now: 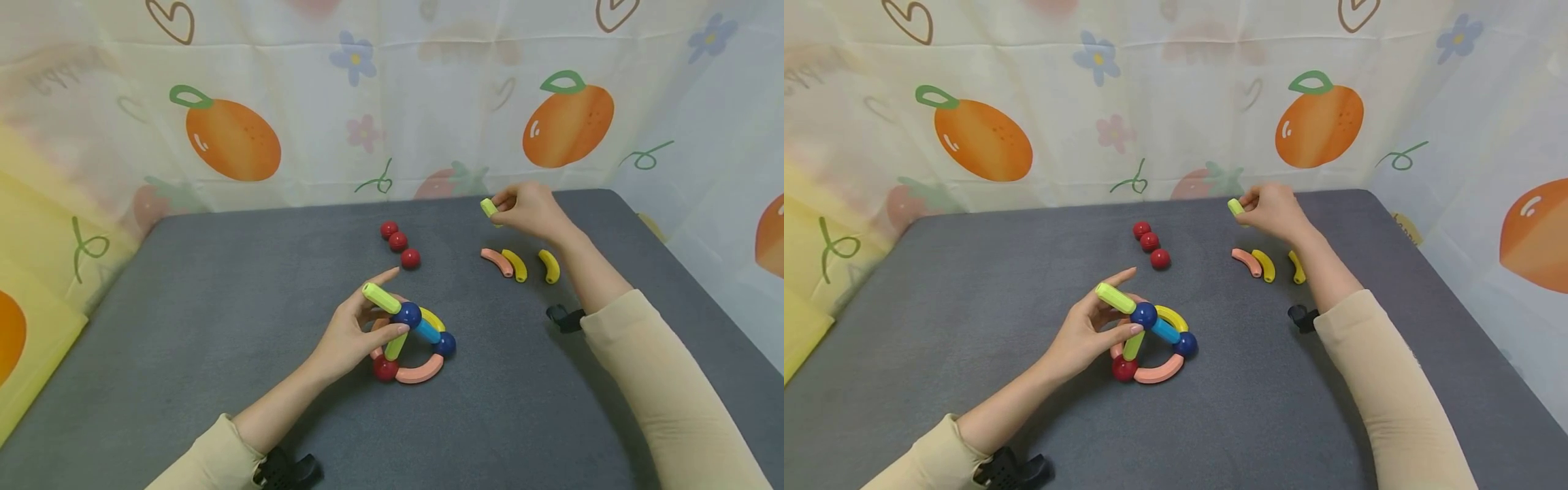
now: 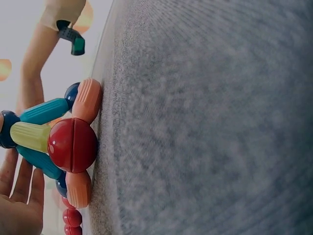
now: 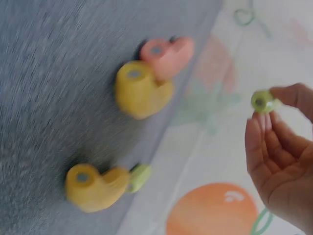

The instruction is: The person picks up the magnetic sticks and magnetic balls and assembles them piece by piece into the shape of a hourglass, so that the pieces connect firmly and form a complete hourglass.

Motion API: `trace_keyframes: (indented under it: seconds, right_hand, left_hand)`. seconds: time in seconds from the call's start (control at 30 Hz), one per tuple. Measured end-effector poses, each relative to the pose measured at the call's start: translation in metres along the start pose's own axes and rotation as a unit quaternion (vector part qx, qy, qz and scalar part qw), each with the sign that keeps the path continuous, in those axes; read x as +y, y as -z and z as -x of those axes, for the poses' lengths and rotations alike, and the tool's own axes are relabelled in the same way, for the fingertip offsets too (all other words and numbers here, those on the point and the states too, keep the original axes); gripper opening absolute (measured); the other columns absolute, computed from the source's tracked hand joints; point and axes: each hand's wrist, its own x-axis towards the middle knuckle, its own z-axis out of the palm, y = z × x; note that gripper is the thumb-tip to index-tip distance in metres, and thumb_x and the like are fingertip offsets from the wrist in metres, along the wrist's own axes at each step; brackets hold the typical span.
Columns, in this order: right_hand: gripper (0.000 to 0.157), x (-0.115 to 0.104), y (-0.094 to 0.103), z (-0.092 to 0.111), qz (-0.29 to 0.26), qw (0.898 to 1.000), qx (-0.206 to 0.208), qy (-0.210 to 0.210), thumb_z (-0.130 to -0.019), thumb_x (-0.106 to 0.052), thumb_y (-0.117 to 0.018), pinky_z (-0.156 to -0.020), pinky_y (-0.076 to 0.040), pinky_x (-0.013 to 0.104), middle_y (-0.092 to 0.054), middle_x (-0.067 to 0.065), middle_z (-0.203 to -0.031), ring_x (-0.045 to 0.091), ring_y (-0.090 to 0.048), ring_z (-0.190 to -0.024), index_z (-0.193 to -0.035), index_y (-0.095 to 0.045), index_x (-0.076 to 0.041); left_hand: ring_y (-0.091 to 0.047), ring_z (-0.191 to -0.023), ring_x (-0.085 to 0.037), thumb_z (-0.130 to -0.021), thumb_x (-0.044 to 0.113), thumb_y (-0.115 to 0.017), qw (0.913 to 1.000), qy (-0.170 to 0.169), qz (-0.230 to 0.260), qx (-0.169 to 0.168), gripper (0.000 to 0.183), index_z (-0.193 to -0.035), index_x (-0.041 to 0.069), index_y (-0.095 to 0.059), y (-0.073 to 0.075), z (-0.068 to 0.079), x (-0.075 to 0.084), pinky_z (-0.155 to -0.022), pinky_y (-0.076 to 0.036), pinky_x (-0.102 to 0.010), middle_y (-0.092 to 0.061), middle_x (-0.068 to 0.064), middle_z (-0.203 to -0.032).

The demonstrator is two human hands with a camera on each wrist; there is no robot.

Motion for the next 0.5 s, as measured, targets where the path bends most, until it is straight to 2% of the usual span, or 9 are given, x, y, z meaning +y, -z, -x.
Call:
trace_keyframes:
  seconds: [0.1, 0.23, 0.4, 0.5]
  right_hand:
    - [0.032, -0.013, -0.001, 0.007, -0.051, 0.998, -0.03, 0.015, -0.09, -0.021, -0.067, -0.081, -0.052, 0.033, -0.069, 0.014, -0.109, 0.024, -0.064, -0.098, -0.118, -0.067, -0.006]
    - [0.032, -0.028, -0.008, 0.016, -0.12, 0.989, -0.072, 0.045, -0.09, -0.021, -0.069, -0.083, -0.054, 0.03, -0.068, 0.01, -0.107, 0.018, -0.065, -0.094, -0.118, -0.066, -0.006]
    - [0.031, -0.046, -0.024, 0.03, -0.193, 0.971, -0.118, 0.075, -0.09, -0.017, -0.071, -0.084, -0.055, 0.029, -0.069, 0.006, -0.106, 0.014, -0.066, -0.094, -0.118, -0.065, -0.007]
    - [0.032, -0.056, -0.033, 0.039, -0.237, 0.955, -0.153, 0.088, -0.09, -0.015, -0.07, -0.085, -0.056, 0.031, -0.068, 0.006, -0.106, 0.016, -0.067, -0.096, -0.119, -0.063, -0.006]
  left_hand:
    - [-0.065, -0.114, -0.022, -0.087, 0.011, -0.074, 1.0, 0.0, -0.003, 0.0, 0.074, -0.15, 0.027, -0.039, 0.0, 0.0, 0.0, -0.101, -0.052, -0.045, -0.068, -0.008, -0.123]
    - [-0.065, -0.114, -0.022, -0.087, 0.011, -0.075, 1.0, 0.001, -0.005, 0.001, 0.074, -0.15, 0.027, -0.039, 0.0, 0.0, 0.0, -0.1, -0.052, -0.045, -0.068, -0.008, -0.123]
    - [-0.066, -0.114, -0.023, -0.087, 0.012, -0.075, 1.0, 0.004, -0.004, 0.002, 0.074, -0.15, 0.028, -0.039, 0.0, -0.001, 0.001, -0.1, -0.052, -0.048, -0.068, -0.008, -0.123]
    - [-0.066, -0.114, -0.023, -0.087, 0.012, -0.075, 1.0, 0.006, -0.003, 0.001, 0.074, -0.15, 0.028, -0.039, 0.0, -0.001, 0.001, -0.101, -0.052, -0.048, -0.068, -0.008, -0.123]
